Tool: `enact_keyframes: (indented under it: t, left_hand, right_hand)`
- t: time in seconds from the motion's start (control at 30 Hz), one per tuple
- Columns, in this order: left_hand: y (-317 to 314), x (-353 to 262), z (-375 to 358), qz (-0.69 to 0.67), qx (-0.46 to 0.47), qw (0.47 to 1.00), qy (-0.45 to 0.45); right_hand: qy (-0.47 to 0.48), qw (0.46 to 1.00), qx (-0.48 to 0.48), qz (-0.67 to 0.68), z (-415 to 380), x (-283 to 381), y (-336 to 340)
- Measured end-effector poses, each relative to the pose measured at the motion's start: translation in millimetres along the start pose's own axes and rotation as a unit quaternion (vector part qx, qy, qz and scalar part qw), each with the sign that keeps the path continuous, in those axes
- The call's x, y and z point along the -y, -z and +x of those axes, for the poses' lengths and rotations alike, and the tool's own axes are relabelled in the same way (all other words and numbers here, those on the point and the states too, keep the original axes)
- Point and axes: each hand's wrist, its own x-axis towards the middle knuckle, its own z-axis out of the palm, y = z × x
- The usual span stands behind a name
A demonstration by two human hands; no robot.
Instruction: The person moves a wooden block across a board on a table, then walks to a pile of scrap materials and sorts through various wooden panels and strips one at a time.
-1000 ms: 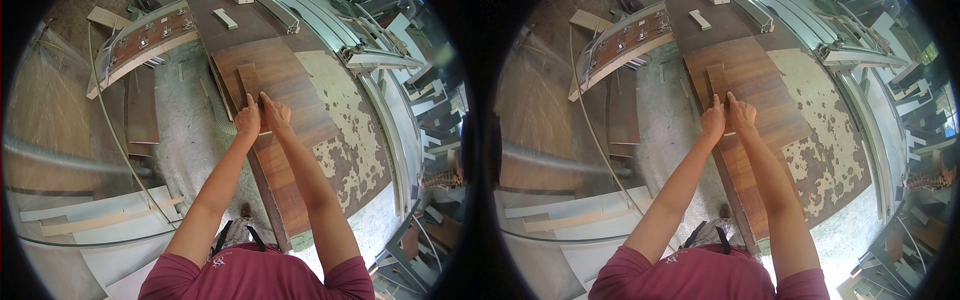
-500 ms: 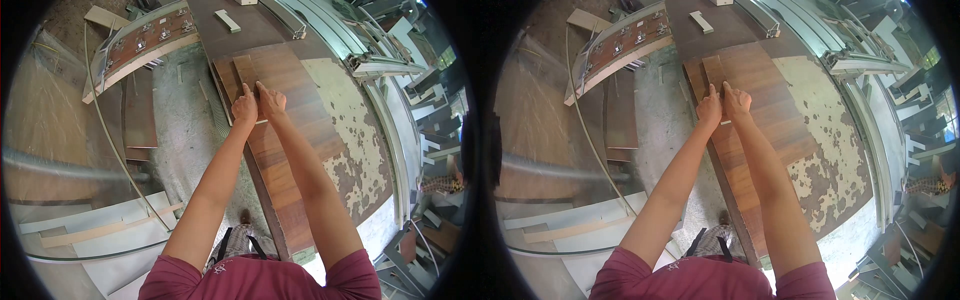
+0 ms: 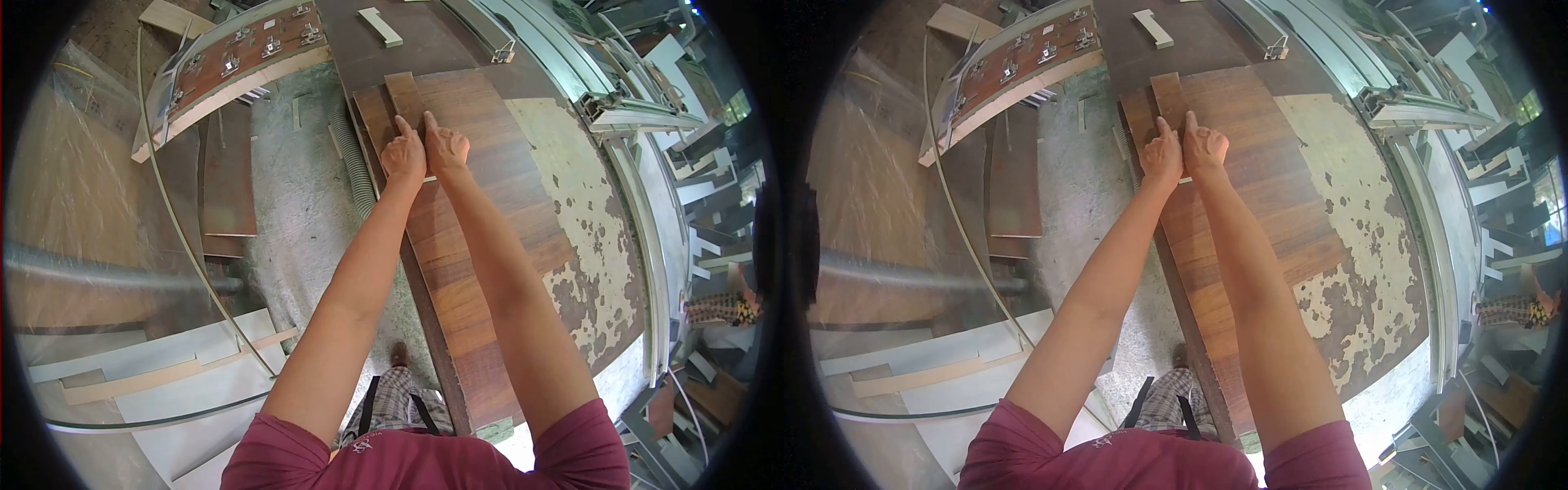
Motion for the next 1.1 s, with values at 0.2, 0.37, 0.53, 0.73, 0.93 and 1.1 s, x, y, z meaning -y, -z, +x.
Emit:
enact_keyframes:
  t: [0.2, 0.37, 0.53, 0.73, 0.93, 1.1]
  left_hand:
    - [-4.3, 6.3, -6.4, -0.007, -0.037, 0.999, 0.0]
    - [-6.2, -5.1, -76.5, -0.047, -0.068, 0.995, -0.048]
    - [-3.9, -11.1, -184.1, -0.071, -0.044, 0.995, -0.057]
    - [3.2, -22.5, -332.4, -0.1, -0.051, 0.991, -0.075]
    - [5.5, -28.1, -469.1, -0.077, -0.006, 0.994, -0.075]
    - [7.2, -28.9, -552.5, -0.058, 0.011, 0.995, -0.081]
  right_hand:
    - [-0.04, 0.998, -0.038, 0.022, -2.8, -6.3, -11.7]
    - [-0.01, 0.998, -0.026, 0.061, -71.2, -40.8, -2.1]
    - [-0.026, 0.991, -0.049, 0.12, -175.3, -66.9, 17.4]
    - [-0.024, 0.991, -0.035, 0.127, -325.8, -89.0, 46.5]
    - [-0.034, 0.99, -0.067, 0.117, -463.5, -112.0, 57.8]
    - [-0.053, 0.991, -0.046, 0.117, -543.0, -128.3, 54.5]
